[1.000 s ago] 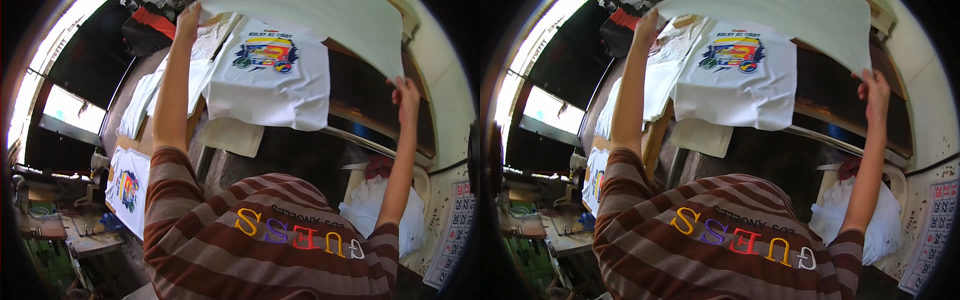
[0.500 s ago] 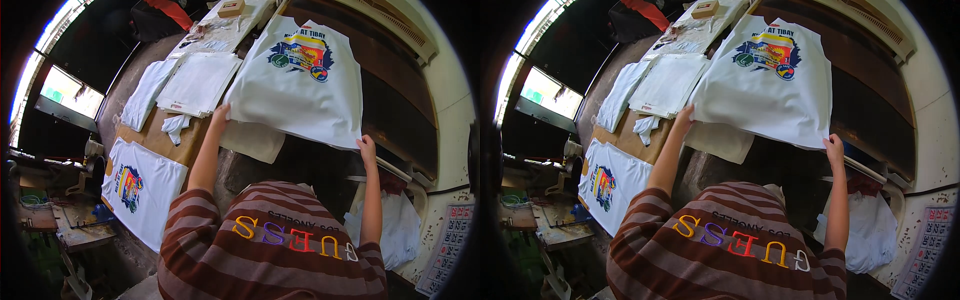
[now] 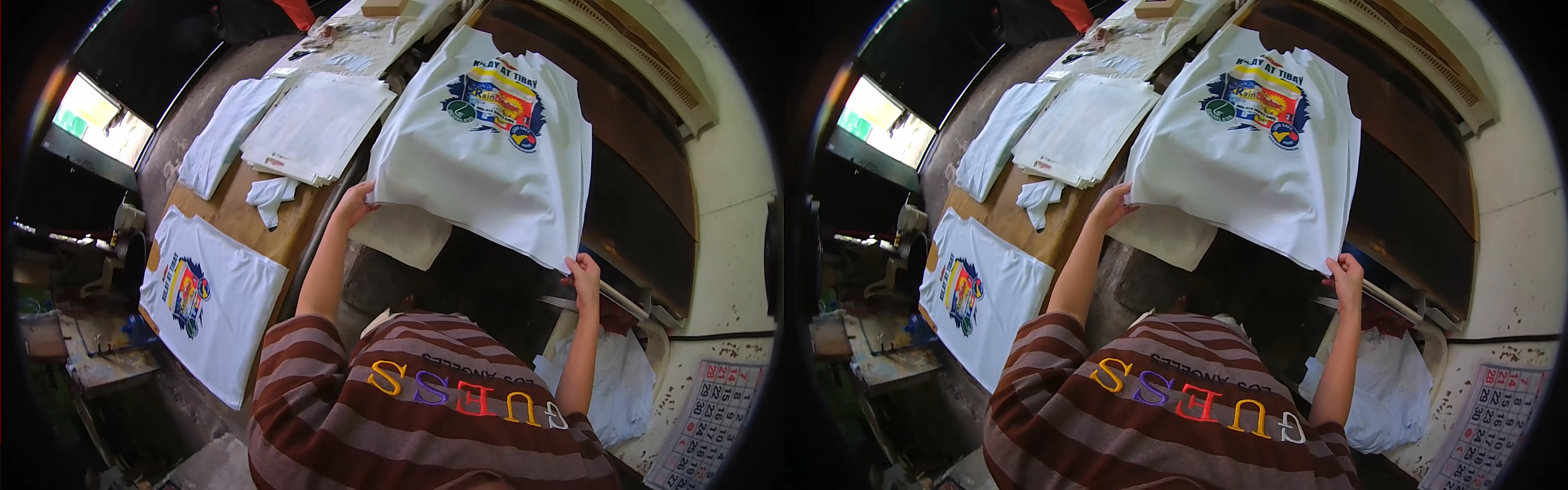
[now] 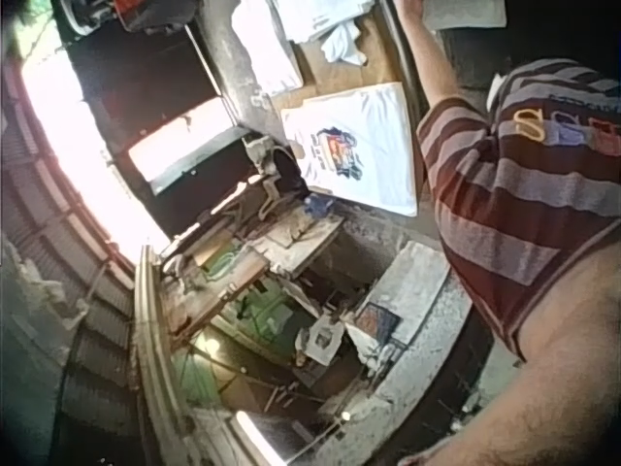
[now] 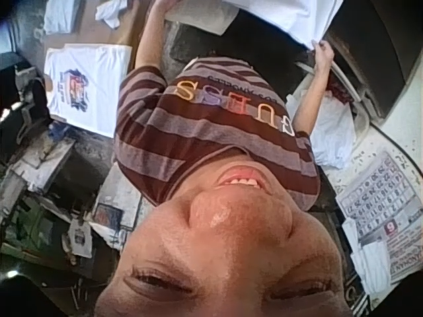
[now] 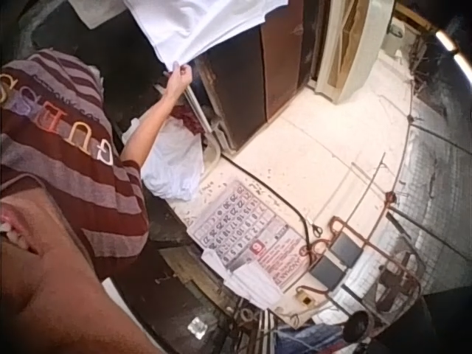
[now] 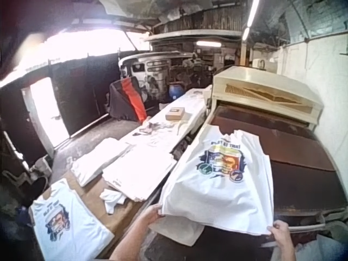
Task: Preparing, placing, and aligning white t-shirts on a large flatbed machine for printing or heat transfer.
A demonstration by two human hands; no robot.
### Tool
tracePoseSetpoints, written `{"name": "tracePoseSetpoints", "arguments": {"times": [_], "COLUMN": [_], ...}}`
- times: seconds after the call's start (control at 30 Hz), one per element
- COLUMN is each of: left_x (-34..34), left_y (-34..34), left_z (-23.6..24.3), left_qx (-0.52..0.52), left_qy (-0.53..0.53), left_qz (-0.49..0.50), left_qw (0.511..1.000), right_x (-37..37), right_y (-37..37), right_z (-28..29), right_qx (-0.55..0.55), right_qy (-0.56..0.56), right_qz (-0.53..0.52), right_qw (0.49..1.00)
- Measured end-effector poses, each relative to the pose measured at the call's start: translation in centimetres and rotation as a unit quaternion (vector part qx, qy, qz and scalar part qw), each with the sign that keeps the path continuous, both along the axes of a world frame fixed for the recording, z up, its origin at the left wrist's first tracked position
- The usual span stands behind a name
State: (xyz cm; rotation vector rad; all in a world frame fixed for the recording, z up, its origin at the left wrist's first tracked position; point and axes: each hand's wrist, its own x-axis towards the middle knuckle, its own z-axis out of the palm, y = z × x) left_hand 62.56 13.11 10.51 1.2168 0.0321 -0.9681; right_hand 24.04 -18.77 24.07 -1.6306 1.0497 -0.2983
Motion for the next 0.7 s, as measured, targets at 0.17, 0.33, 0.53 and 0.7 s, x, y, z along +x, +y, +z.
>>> {"name": "tracePoseSetpoints", "arguments": {"times": [0.17,0.33,0.53,0.7], "left_x": [0.2,-2.0,-10.1,-23.8], "left_y": [-1.0,2.5,11.2,21.6], "left_z": [0.5,4.5,17.3,28.0], "left_qx": [0.049,0.048,-0.106,-0.150], "left_qy": [-0.036,-0.108,-0.219,-0.375], "left_qz": [0.082,0.213,0.425,0.559], "left_qw": [0.995,0.970,0.872,0.724], "right_x": [-1.0,-2.7,1.6,7.5], "right_y": [-1.2,-3.3,-4.1,0.5], "right_z": [-0.3,-1.4,4.9,11.7], "right_qx": [0.004,0.017,0.026,0.047], "right_qy": [-0.091,-0.094,-0.224,-0.313], "right_qz": [-0.079,-0.067,0.071,0.262], "right_qw": [0.993,0.993,0.972,0.912]}}
